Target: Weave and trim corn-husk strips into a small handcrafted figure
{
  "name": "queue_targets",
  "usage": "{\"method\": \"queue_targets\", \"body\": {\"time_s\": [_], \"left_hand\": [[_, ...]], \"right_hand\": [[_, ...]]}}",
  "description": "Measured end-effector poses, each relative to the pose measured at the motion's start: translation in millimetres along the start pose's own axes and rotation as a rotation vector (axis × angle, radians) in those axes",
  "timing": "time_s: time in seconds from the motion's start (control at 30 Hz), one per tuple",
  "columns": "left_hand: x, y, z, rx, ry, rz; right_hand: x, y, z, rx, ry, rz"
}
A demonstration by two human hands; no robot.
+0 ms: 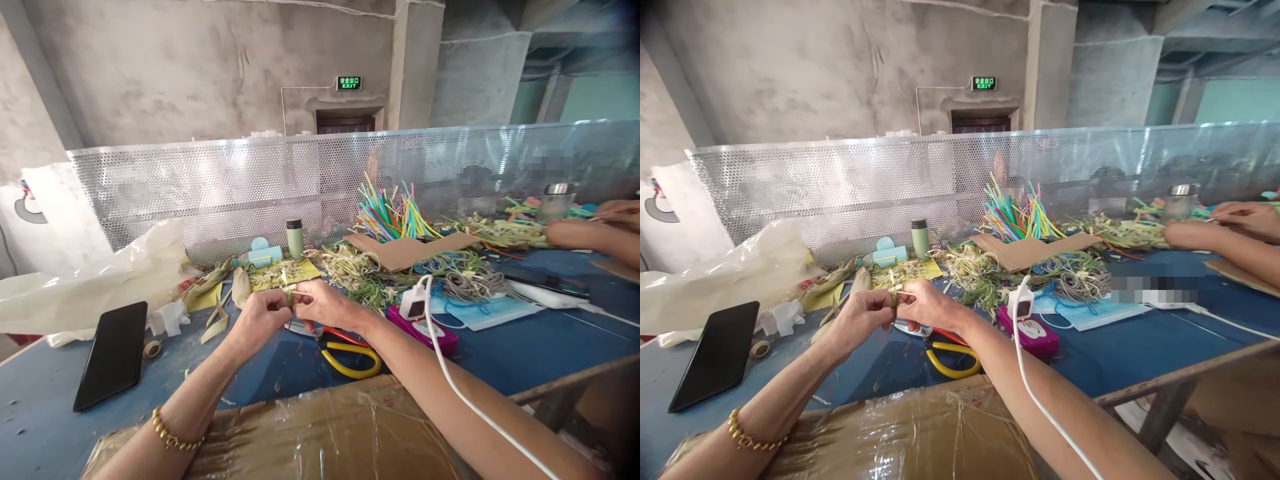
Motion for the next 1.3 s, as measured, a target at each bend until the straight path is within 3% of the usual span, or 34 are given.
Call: {"method": "queue_targets", "body": {"time_s": [0.3, 0.5, 0.67, 0.93, 1.3], "left_hand": [[-1.7, 2, -1, 0.025, -0.023, -0.026], [-0.5, -4, -3, 0.003, -0.011, 0.132], [-0.1, -3, -4, -0.01, -0.006, 0.084], [-3.8, -3, -3, -0.069, 0.133, 0.184], [-3.1, -6, -4, -0.081, 0.162, 0.22]], "right_hand": [[-1, -1, 2, -0.022, -0.052, -0.035], [-6, -3, 3, -0.037, -0.007, -0.049], [-7, -2, 3, -0.026, -0.017, 0.003], [-4, -5, -2, -0.02, 0.047, -0.099], [-1, -4, -3, -0.02, 0.114, -0.098]]}}
Point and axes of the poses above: each hand's wrist, its own z-axis away from the middle knuckle, its own x-axis out of the palm, y = z × x, the point moved 3 cm from there along -z, towards the middle knuckle, and after that the axes turned 12 degrees about x, right-handed, at the moved point
